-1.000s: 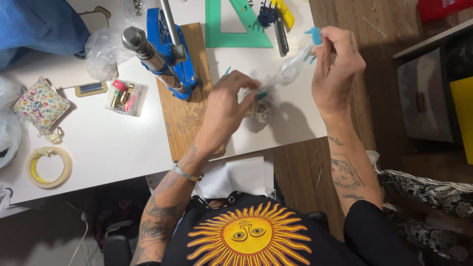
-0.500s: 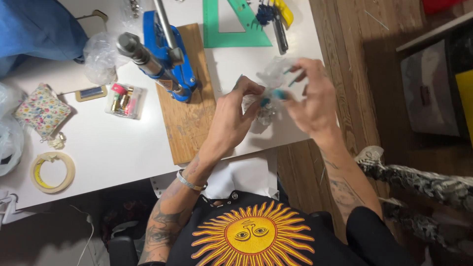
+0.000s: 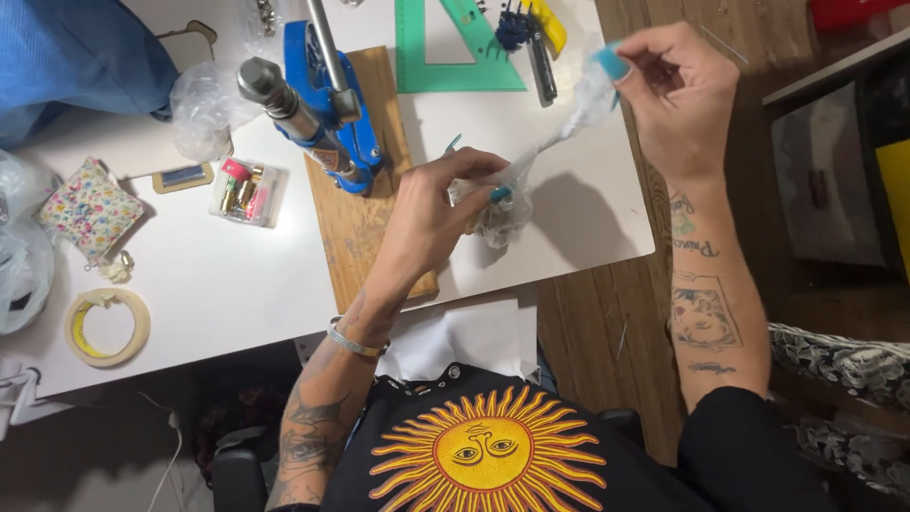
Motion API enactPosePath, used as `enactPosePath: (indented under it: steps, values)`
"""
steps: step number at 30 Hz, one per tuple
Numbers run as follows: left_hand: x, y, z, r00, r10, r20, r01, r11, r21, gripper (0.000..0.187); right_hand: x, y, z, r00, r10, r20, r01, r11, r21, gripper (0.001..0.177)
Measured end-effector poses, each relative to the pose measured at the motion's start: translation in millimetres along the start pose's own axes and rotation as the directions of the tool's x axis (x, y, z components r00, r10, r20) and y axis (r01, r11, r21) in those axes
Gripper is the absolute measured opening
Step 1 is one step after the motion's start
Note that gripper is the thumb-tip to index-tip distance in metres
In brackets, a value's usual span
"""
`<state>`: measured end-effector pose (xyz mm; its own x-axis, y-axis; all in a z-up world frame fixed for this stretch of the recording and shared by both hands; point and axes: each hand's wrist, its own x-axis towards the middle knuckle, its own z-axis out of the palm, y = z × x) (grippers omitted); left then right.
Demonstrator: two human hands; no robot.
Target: Attaching metal hardware to a white leather garment using a manual press
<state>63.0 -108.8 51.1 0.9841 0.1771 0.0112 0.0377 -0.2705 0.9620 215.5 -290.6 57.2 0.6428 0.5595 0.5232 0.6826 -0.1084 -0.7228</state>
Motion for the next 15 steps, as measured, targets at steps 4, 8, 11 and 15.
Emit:
enactPosePath:
  steps: [4,8,11,15]
  values:
    - [4.2,-7.2,-0.1,0.999,0.024,0.023,-0.024,1.0,0.012,0.018,11.3,-7.9,-5.6,0.985,-0.065,-0.159,0.064,0.998,-0.012,0.017]
    - [7.3,-6.0,-0.7,0.999,0.027,-0.032,-0.03,0.993,-0.114,0.027,15.3,-31.9,2.2,0.967,0.028,-0.252,-0.002,0.995,0.1,0.012]
    - [16.5,0.6,4.2,0.983,0.113,-0.141,-0.12,0.992,-0.045,0.033,-1.7,-41.8,16.8,0.977,0.207,0.056,-0.213,0.965,0.151,0.061]
    - [36.9,8.8,6.8,0.959,0.238,-0.154,-0.239,0.971,0.012,0.033,-13.2,-35.6,38.8,0.883,0.398,0.247,-0.459,0.844,0.279,0.087]
